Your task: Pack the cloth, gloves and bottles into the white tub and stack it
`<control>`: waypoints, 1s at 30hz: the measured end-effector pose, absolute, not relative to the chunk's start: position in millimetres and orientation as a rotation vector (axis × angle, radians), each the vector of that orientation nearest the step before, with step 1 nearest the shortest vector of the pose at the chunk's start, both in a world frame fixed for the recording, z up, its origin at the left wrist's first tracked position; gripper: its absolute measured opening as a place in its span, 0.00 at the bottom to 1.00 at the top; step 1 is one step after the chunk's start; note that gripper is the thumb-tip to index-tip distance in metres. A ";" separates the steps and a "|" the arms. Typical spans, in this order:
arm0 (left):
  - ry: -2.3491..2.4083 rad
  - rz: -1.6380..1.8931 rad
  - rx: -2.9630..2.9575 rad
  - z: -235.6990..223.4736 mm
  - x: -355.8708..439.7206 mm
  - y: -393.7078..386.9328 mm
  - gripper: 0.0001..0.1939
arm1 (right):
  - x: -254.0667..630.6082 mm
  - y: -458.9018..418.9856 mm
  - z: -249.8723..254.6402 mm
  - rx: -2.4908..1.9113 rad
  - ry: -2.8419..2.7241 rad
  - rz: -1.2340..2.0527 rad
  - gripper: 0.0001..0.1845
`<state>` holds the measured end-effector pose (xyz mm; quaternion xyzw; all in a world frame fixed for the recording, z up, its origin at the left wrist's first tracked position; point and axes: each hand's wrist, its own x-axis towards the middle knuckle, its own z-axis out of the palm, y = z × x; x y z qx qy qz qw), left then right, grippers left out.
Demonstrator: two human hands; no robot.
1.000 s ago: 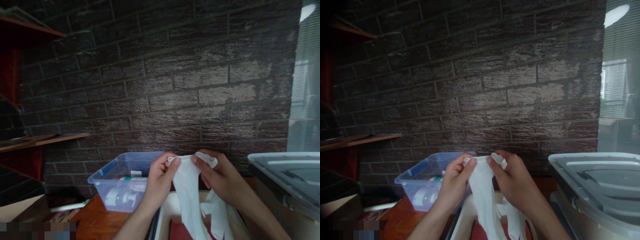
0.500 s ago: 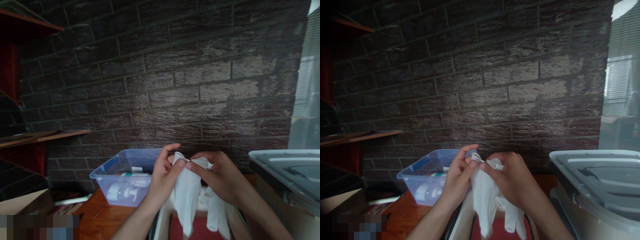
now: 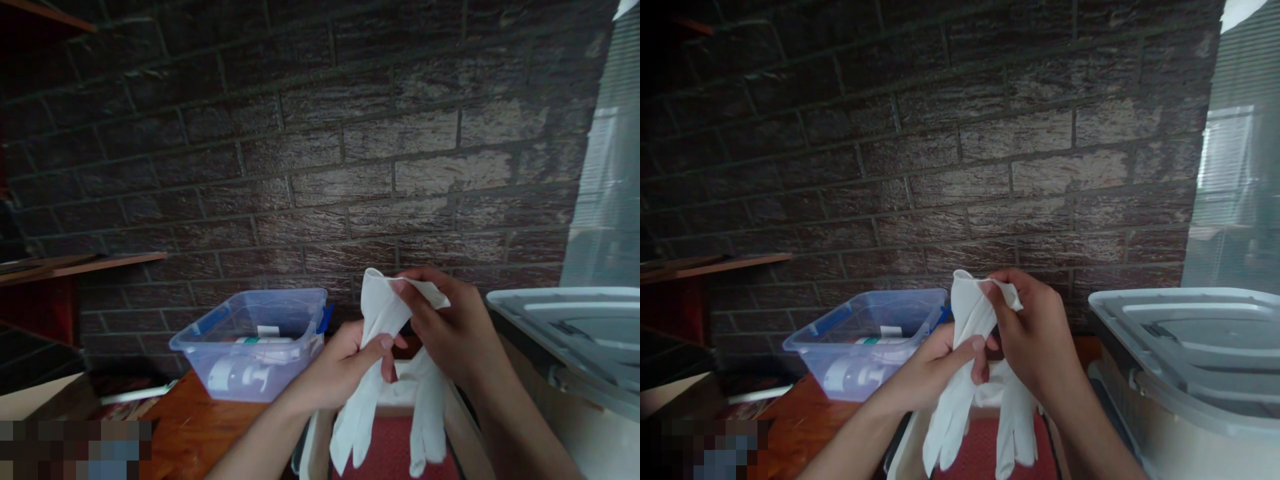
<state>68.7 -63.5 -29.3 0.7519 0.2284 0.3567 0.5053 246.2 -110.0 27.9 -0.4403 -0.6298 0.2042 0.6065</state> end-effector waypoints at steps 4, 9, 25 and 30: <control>0.543 0.755 1.920 -29.6 62.9 -49.8 0.23 | 249.1 -113.7 29.0 -0.955 -1.289 0.332 0.14; 0.538 0.543 2.024 -27.3 50.9 -33.6 0.26 | 248.0 -119.5 30.9 -0.924 -1.108 0.226 0.15; 0.334 0.679 1.951 -19.9 52.7 -46.6 0.37 | 253.6 -114.6 27.7 -0.881 -1.239 0.301 0.14; 0.471 0.627 1.846 -21.8 56.6 -55.8 0.14 | 254.7 -110.0 27.4 -0.888 -1.247 0.294 0.12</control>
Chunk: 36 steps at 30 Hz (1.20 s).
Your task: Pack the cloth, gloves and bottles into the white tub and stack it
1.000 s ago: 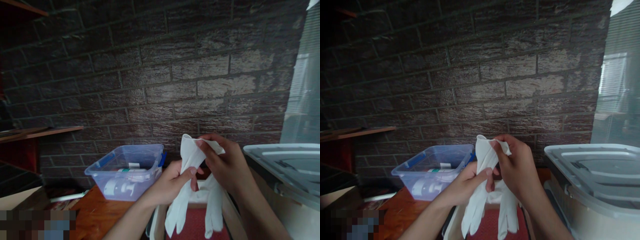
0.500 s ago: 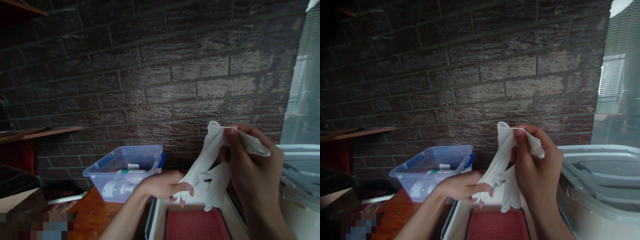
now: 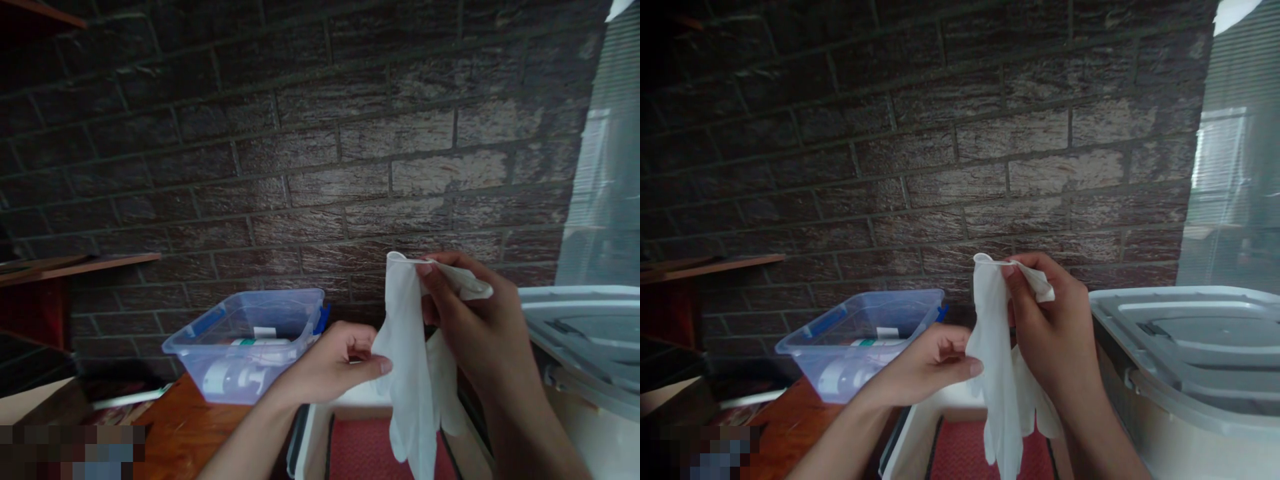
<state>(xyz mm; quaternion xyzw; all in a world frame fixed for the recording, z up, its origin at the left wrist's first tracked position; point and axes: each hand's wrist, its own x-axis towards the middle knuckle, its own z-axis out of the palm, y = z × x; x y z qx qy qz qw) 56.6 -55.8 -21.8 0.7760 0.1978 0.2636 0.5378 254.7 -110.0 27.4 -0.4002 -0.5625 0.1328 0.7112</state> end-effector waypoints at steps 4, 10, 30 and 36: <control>0.520 0.667 1.811 -19.3 44.4 -45.2 0.14 | 256.3 -112.9 31.3 -0.954 -1.224 0.189 0.12; 0.608 0.886 1.815 -18.6 25.1 -15.3 0.09 | 256.1 -118.1 35.3 -1.077 -1.262 0.139 0.12; 0.453 1.146 1.375 -21.8 64.3 -55.5 0.11 | 245.1 -95.6 13.3 -1.003 -1.620 0.541 0.16; 0.574 1.376 1.222 -7.5 56.6 -49.0 0.13 | 245.9 -90.4 13.7 -0.892 -1.454 0.512 0.22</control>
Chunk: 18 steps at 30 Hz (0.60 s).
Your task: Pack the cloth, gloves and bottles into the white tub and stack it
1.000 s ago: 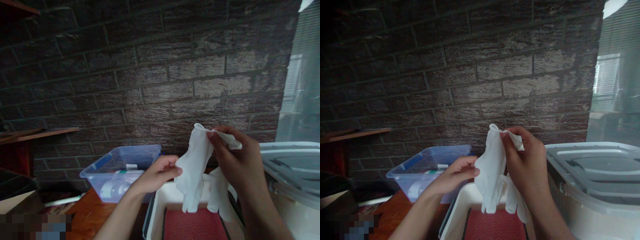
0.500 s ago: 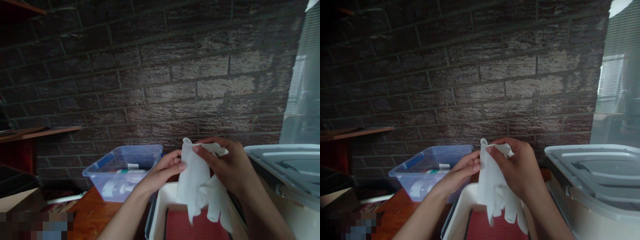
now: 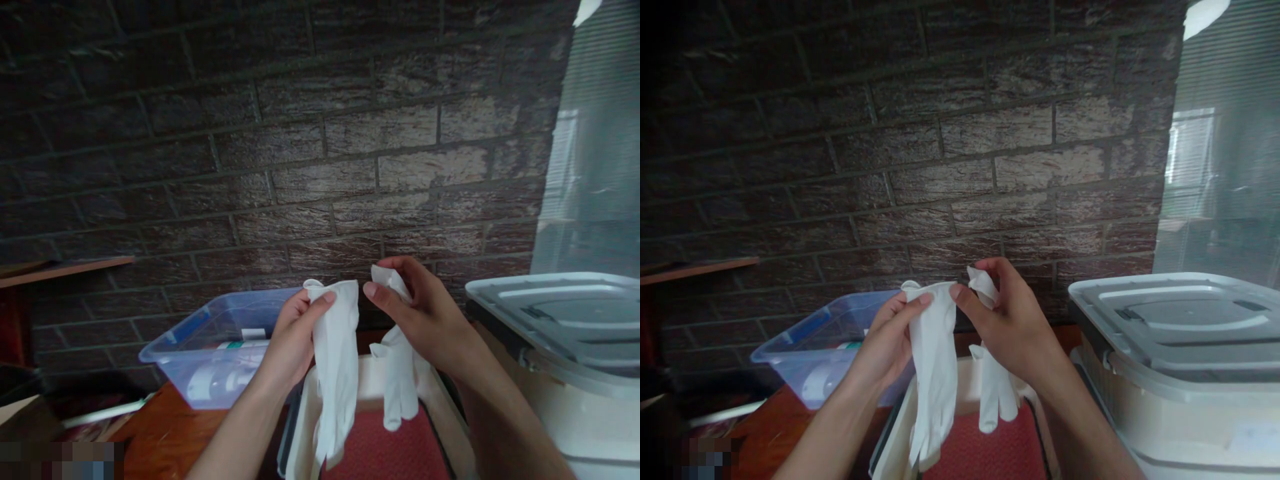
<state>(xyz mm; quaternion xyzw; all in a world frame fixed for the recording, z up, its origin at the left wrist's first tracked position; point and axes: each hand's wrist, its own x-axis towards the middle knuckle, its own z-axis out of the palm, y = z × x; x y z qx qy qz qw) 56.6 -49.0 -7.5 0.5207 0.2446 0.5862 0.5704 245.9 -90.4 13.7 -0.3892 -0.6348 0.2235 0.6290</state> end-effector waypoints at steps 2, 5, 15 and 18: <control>0.589 1.432 1.235 -5.2 53.6 -44.6 0.15 | 246.7 -90.8 15.4 -0.858 -1.416 0.545 0.16; 0.609 1.483 1.246 -5.6 50.3 -38.4 0.17 | 248.1 -91.2 15.6 -0.829 -1.334 0.590 0.13; 0.609 1.390 1.319 -21.2 53.1 -23.4 0.14 | 251.9 -104.1 17.5 -0.786 -1.508 0.935 0.18; 0.596 1.376 1.300 -20.9 56.6 -26.4 0.15 | 251.8 -110.5 21.2 -0.828 -1.654 1.021 0.19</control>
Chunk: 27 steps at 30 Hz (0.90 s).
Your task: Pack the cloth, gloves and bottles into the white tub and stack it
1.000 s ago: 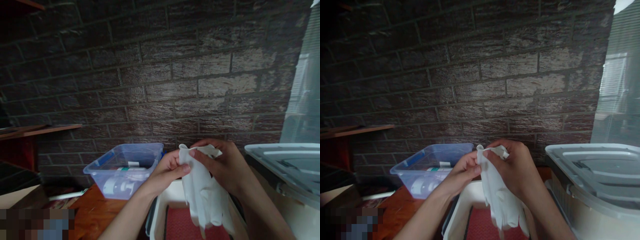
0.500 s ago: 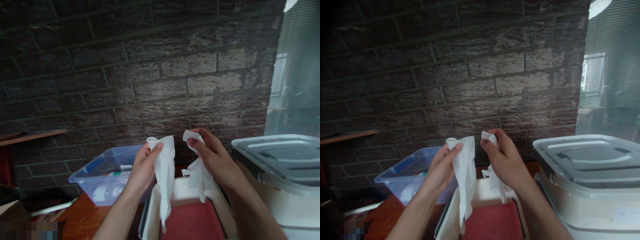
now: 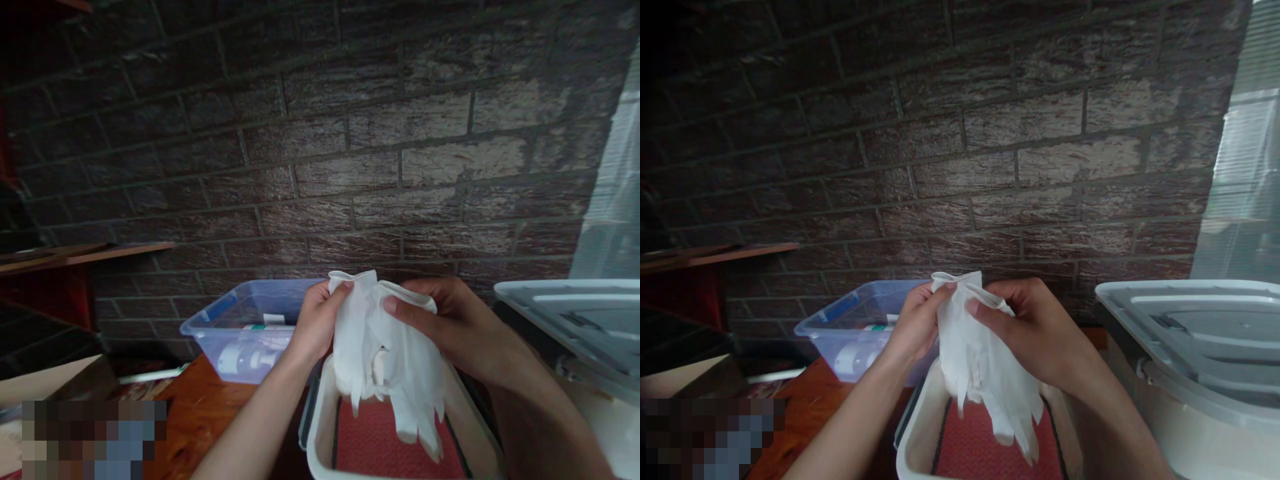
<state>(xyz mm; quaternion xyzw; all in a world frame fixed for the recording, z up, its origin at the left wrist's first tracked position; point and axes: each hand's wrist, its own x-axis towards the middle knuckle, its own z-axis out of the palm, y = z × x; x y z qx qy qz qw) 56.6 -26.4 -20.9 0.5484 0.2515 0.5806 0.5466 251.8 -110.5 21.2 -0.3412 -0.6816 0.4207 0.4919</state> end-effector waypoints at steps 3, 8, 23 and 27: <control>0.564 1.346 1.275 -19.7 61.2 -32.8 0.17 | 249.9 -112.7 23.9 -0.837 -1.731 1.038 0.19; 0.528 1.218 1.240 -21.4 68.3 -44.3 0.20 | 248.0 -107.9 21.7 -0.823 -1.795 1.012 0.16; 0.344 1.184 0.950 -15.3 78.1 -73.1 0.11 | 251.6 -88.8 10.6 -0.948 -1.843 0.308 0.12; 0.228 1.107 0.980 -18.5 79.4 -75.2 0.23 | 250.4 -88.9 12.0 -0.932 -1.780 0.403 0.14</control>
